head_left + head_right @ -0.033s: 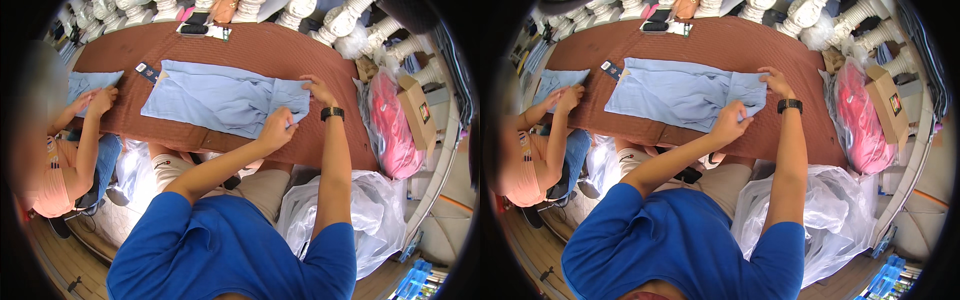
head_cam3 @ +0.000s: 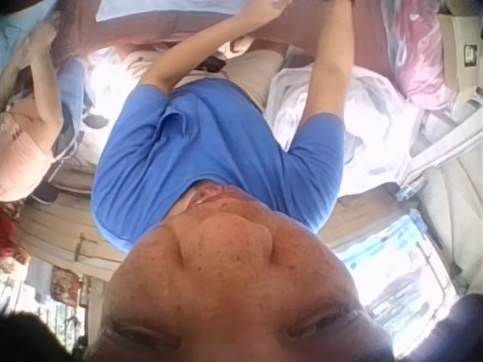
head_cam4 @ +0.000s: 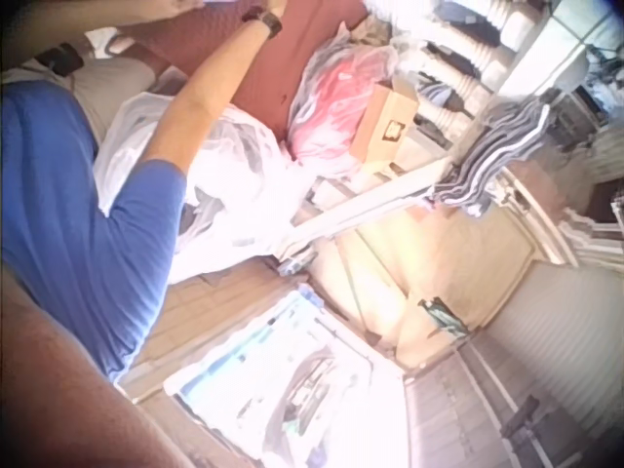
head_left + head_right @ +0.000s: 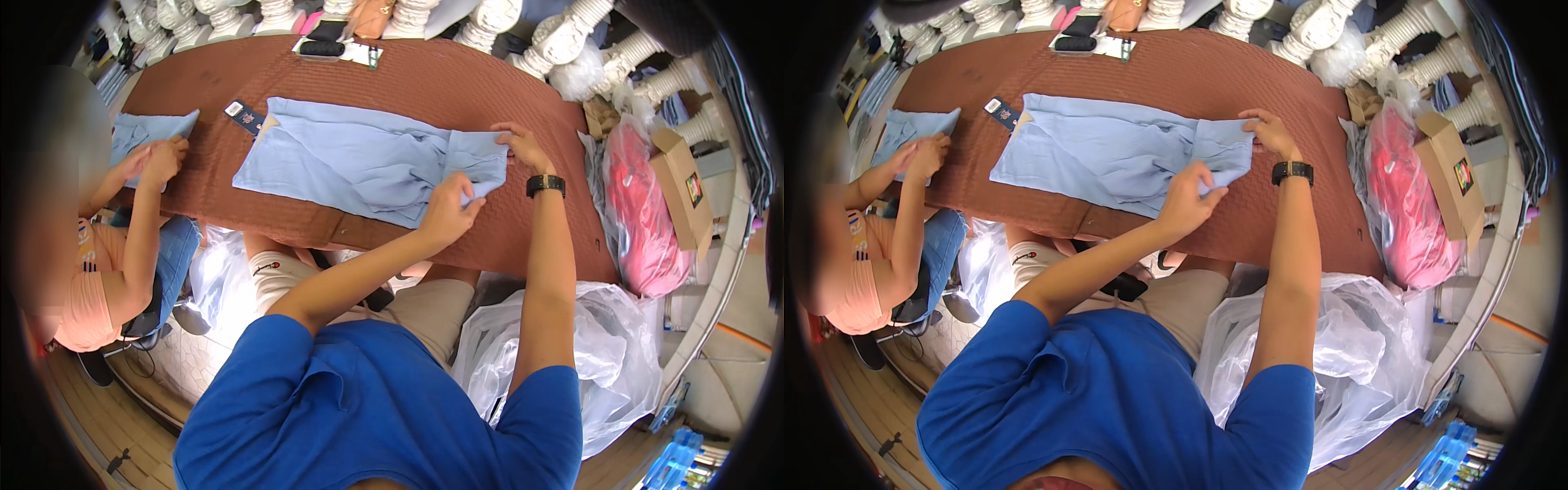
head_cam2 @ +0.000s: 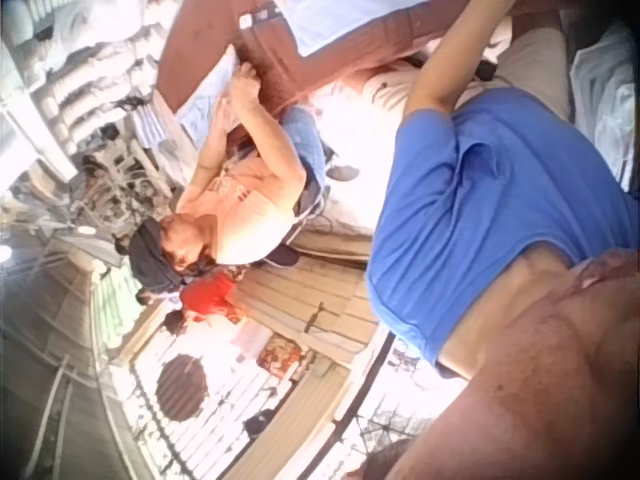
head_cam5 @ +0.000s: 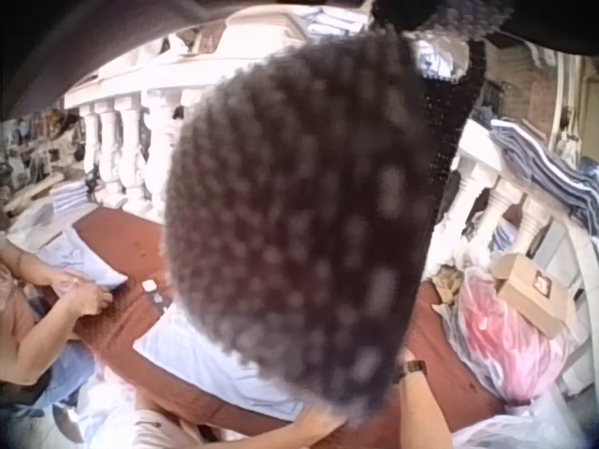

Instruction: The person folds a light blue button-down shirt on a brown textured table, using a white card as a guide for folding the sleeves and body. They then place the folded shirt into a clear plastic bag and seal it.

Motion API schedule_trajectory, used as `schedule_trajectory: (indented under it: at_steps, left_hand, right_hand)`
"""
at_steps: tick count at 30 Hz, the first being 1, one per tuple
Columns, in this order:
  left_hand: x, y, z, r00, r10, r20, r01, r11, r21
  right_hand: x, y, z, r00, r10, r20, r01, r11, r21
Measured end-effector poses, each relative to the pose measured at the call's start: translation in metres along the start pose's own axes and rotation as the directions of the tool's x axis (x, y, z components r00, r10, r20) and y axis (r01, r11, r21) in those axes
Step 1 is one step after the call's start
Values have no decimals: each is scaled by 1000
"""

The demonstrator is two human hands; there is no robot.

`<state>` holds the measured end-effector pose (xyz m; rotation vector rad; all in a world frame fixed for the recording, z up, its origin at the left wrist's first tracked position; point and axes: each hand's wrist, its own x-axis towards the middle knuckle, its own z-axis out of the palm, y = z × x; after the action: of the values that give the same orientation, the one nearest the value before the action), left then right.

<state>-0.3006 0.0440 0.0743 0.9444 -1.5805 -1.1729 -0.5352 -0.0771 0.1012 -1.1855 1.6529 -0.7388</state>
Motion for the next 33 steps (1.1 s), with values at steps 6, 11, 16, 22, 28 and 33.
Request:
schedule_trajectory:
  at_steps: [6, 11, 16, 22, 28, 33]
  left_hand:
    - [1, -14, -98, 941, -336, -39, 286, 851, -440]
    - [-21, -13, -209, 859, -476, -189, 279, 744, -608]
    - [-28, -74, -286, 761, -597, -256, 271, 650, -710]
    - [-43, -91, -318, 791, -592, -156, 302, 600, -741]
    - [-43, -60, -341, 720, -580, -381, 541, 813, -215]
    - [-51, -44, -349, 735, -334, -590, 609, 709, 357]
  right_hand:
    - [3, -123, 70, 989, -79, 126, 64, 991, 115]
    - [42, -195, 187, 890, -184, 417, 96, 970, 225]
    - [110, -164, 312, 768, -247, 591, 264, 963, 60]
    - [116, -161, 372, 788, -538, 299, 588, 514, -625]
    - [145, -166, 384, 783, -458, 421, 620, 631, -466]
    - [148, -155, 407, 761, -572, 306, 645, 618, -448]
